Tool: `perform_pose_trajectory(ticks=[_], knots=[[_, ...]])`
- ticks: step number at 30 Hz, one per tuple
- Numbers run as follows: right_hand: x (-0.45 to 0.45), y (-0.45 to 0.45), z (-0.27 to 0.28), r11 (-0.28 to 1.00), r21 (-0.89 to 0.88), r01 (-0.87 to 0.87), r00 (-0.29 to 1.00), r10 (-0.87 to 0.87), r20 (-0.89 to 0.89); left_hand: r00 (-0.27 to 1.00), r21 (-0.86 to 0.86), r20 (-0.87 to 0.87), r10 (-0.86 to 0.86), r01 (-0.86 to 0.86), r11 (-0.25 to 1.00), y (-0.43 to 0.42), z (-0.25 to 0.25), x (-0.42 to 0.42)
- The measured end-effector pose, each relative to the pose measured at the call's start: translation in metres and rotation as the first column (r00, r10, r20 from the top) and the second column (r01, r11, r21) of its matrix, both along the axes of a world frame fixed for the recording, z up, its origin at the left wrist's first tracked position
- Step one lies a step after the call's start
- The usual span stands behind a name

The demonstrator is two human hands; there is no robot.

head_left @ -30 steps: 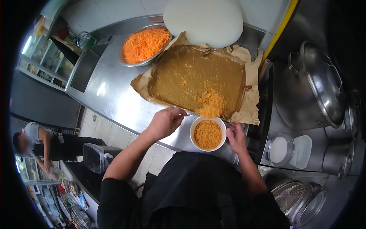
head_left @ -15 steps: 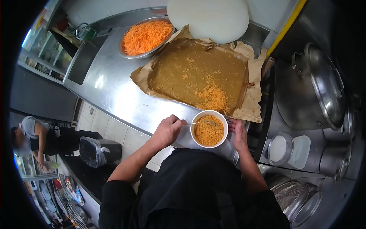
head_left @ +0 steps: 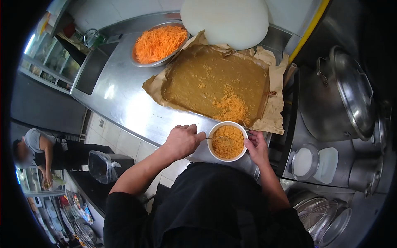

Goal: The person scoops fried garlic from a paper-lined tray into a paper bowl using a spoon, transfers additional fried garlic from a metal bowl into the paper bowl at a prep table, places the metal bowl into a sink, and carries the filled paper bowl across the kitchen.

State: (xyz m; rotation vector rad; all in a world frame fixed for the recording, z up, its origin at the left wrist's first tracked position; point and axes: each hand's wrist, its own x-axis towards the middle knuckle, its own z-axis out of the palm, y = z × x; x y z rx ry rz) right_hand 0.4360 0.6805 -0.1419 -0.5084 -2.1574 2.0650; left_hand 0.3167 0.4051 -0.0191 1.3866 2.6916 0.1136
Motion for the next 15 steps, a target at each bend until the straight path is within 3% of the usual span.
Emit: perform_pose_trajectory(ticks=[7,10,12,13,15], knots=[[0.0,0.001,-0.001,1.0,0.008,0.012,1.0,-0.012,-0.014,0.999,0.146,0.047,0.003,-0.009,0.989,-0.013,0.005,-0.008],[0.0,0.002,-0.002,1.0,0.007,0.005,1.0,-0.005,-0.002,0.987,0.308,0.134,0.087,-0.125,0.943,-0.013,0.0,-0.023],[0.001,0.002,-0.003,1.0,0.007,0.008,1.0,-0.008,-0.009,0.968,0.335,0.116,0.225,-0.251,0.908,-0.012,-0.013,-0.047],[0.0,0.002,-0.003,1.0,0.008,0.009,1.0,-0.009,-0.014,0.932,0.199,0.116,0.343,-0.36,0.911,-0.009,-0.011,-0.06],[0.001,0.002,-0.003,1.0,0.003,0.004,1.0,-0.004,-0.002,0.883,0.184,0.107,0.457,-0.469,0.864,-0.007,-0.026,-0.09]])
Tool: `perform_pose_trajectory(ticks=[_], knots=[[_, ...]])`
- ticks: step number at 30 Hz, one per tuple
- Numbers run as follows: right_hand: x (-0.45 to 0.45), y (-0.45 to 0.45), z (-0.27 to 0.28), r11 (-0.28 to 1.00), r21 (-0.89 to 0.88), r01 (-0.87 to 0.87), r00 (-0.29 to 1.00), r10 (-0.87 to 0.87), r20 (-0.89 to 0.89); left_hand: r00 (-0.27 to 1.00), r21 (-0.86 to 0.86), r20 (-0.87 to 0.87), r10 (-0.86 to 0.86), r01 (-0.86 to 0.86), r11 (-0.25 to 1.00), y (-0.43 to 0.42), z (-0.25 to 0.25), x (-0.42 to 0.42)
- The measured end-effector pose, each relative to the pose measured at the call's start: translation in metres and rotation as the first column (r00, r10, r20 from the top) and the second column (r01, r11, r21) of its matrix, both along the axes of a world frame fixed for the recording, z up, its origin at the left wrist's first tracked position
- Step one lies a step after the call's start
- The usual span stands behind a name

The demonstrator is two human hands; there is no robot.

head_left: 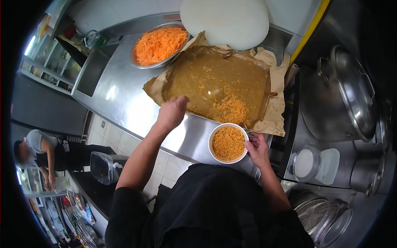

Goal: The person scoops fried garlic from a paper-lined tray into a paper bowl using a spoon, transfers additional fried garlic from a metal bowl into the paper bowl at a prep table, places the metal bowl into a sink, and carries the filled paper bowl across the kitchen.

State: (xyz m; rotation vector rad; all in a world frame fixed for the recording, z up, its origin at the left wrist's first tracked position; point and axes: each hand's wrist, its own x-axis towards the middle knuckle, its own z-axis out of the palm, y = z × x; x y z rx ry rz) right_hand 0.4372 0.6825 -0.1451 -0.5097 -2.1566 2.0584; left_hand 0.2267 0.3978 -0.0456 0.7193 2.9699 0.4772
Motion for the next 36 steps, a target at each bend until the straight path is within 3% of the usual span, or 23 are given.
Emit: perform_pose_trajectory(ticks=[2,6,11,12,15,19,22,25,28,33,36], knots=[[-0.001,0.0,0.002,1.0,-0.003,0.001,1.0,-0.001,0.003,0.987,-0.09,-0.026,0.159,-0.161,0.983,-0.001,-0.026,-0.04],[-0.001,0.001,0.0,1.0,-0.006,-0.002,1.0,0.002,-0.006,0.974,-0.149,-0.033,0.226,-0.228,0.962,-0.004,-0.053,-0.055],[-0.001,0.0,-0.001,1.0,0.0,0.002,0.999,-0.002,-0.032,0.982,-0.209,0.186,-0.031,0.07,0.975,0.014,-0.028,0.017],[0.0,0.0,-0.001,1.0,-0.001,0.002,1.0,-0.002,-0.031,0.98,-0.149,0.142,-0.142,0.163,0.975,0.013,-0.027,0.023],[-0.001,0.0,-0.003,1.0,-0.001,0.001,0.999,-0.001,-0.033,0.99,-0.109,0.137,-0.016,0.032,0.994,0.017,-0.021,-0.002],[0.0,0.001,0.0,1.0,-0.006,-0.01,1.0,0.01,0.008,0.986,-0.136,-0.01,0.169,-0.169,0.976,0.009,-0.041,-0.064],[-0.001,0.0,0.004,1.0,0.0,0.0,1.0,0.0,-0.006,0.989,-0.161,0.023,0.146,-0.14,0.977,0.017,-0.043,-0.063],[0.0,-0.002,0.001,1.0,-0.006,0.014,1.0,-0.014,-0.019,0.986,-0.226,0.159,-0.047,0.082,0.971,0.035,-0.041,-0.026],[0.0,-0.002,0.001,1.0,0.003,0.014,1.0,-0.014,-0.024,0.975,-0.213,0.187,-0.118,0.158,0.964,0.043,-0.023,-0.014],[0.001,-0.001,0.0,1.0,0.015,0.004,1.0,-0.005,0.005,0.992,-0.121,-0.003,0.13,-0.129,0.984,0.03,-0.035,-0.1],[0.0,0.0,0.001,1.0,-0.005,0.006,1.0,-0.005,0.025,0.984,-0.106,-0.021,0.175,-0.176,0.979,0.033,-0.041,-0.125]])
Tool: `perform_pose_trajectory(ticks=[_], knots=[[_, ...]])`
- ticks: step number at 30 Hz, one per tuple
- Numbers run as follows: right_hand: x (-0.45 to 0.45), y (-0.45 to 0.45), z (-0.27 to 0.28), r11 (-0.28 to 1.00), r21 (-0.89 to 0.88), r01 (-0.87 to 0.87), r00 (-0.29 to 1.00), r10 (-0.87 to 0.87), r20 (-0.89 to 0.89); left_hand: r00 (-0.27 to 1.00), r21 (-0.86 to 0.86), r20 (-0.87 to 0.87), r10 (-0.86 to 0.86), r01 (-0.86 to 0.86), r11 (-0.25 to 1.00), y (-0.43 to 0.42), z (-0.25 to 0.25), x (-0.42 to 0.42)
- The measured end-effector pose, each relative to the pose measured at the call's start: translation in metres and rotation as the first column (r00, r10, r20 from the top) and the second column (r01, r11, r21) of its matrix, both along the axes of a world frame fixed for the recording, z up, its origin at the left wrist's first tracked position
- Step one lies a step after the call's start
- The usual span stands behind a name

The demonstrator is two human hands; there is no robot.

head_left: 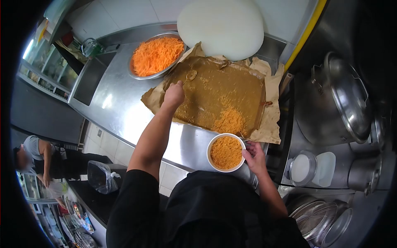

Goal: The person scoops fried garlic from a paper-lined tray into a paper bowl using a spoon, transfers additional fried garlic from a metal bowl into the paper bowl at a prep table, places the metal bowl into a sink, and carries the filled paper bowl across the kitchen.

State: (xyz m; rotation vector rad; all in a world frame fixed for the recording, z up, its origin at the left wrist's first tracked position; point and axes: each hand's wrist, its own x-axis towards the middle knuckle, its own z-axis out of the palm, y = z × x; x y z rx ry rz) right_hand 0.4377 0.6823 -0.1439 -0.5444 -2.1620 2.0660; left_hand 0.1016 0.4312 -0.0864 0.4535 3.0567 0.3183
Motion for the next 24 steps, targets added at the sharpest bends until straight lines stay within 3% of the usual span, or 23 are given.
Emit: perform_pose_trajectory(ticks=[5,9,10,14,17,20,24], knots=[[-0.001,0.0,0.002,0.999,-0.039,-0.006,1.0,0.005,-0.011,0.974,-0.006,0.14,-0.178,0.18,0.984,0.025,0.001,0.047],[0.0,0.0,0.0,1.0,-0.018,0.002,1.0,-0.003,-0.026,0.88,-0.01,0.189,-0.435,0.445,0.896,0.02,0.008,0.102],[0.0,0.0,-0.001,1.0,-0.009,0.003,0.999,-0.003,-0.036,0.877,-0.016,0.245,-0.413,0.43,0.903,0.02,0.011,0.099],[-0.001,0.001,0.0,1.0,0.013,-0.013,0.999,0.013,-0.033,0.974,0.051,0.143,-0.178,0.172,0.984,0.023,0.022,0.055],[-0.001,0.001,-0.002,1.0,0.006,-0.007,1.0,0.007,-0.017,0.988,0.018,0.067,-0.137,0.136,0.991,0.027,-0.006,0.021],[-0.001,0.002,-0.004,1.0,-0.028,-0.005,1.0,0.005,-0.022,0.978,0.047,0.123,-0.17,0.166,0.985,0.046,-0.006,0.035],[-0.001,0.001,-0.001,1.0,-0.027,-0.006,1.0,0.005,-0.024,0.885,-0.007,0.201,-0.419,0.429,0.903,0.037,0.01,0.086]])
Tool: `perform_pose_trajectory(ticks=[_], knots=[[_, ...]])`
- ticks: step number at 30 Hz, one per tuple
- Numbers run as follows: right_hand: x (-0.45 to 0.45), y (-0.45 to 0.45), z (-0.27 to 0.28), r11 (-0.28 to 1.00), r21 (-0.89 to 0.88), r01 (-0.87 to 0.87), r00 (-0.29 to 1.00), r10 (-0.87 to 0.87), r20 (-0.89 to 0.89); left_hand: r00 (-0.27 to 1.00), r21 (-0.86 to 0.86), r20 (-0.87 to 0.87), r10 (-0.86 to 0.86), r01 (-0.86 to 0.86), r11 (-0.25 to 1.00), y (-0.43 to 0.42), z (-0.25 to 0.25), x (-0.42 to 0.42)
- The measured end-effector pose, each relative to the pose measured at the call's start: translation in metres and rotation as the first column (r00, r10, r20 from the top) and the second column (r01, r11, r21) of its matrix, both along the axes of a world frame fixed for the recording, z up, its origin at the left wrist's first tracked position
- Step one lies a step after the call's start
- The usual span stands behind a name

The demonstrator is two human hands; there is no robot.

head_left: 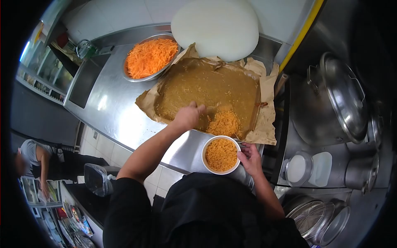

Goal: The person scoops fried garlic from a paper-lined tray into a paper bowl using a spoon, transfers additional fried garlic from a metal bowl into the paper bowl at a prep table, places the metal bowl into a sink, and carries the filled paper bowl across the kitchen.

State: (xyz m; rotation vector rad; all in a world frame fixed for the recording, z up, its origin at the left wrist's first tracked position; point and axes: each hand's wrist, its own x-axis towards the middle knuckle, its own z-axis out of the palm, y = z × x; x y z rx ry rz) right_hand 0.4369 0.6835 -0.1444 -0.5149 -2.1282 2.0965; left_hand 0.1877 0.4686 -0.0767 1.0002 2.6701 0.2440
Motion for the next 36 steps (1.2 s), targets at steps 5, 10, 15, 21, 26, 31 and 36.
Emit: perform_pose_trajectory(ticks=[5,10,15,21,26,31,36], knots=[[0.0,0.001,-0.002,1.0,0.027,-0.007,1.0,0.007,-0.004,0.999,0.034,-0.016,0.045,-0.045,0.998,-0.029,0.003,0.012],[0.0,0.001,-0.006,1.0,0.026,-0.002,1.0,0.002,-0.009,0.997,0.018,-0.033,0.068,-0.067,0.998,-0.024,-0.009,0.01],[0.0,-0.001,-0.001,0.999,0.034,0.005,1.0,-0.005,-0.007,0.984,0.103,0.128,-0.126,0.113,0.988,-0.016,-0.008,0.029],[0.0,0.001,-0.001,0.999,0.034,-0.008,1.0,0.008,-0.007,0.961,0.137,0.258,-0.096,0.062,0.989,-0.009,-0.004,0.015],[0.0,0.0,-0.003,0.999,0.044,-0.002,1.0,0.003,-0.016,0.974,0.165,0.227,-0.001,-0.038,0.985,-0.013,0.012,0.013],[-0.001,0.0,0.004,0.998,0.057,-0.005,1.0,0.004,0.018,0.986,0.232,0.167,0.019,-0.058,0.971,-0.03,0.041,0.029],[-0.001,0.0,0.003,0.999,0.044,-0.009,1.0,0.009,0.003,0.999,0.414,0.025,-0.035,0.021,0.91,-0.056,0.047,0.074]])
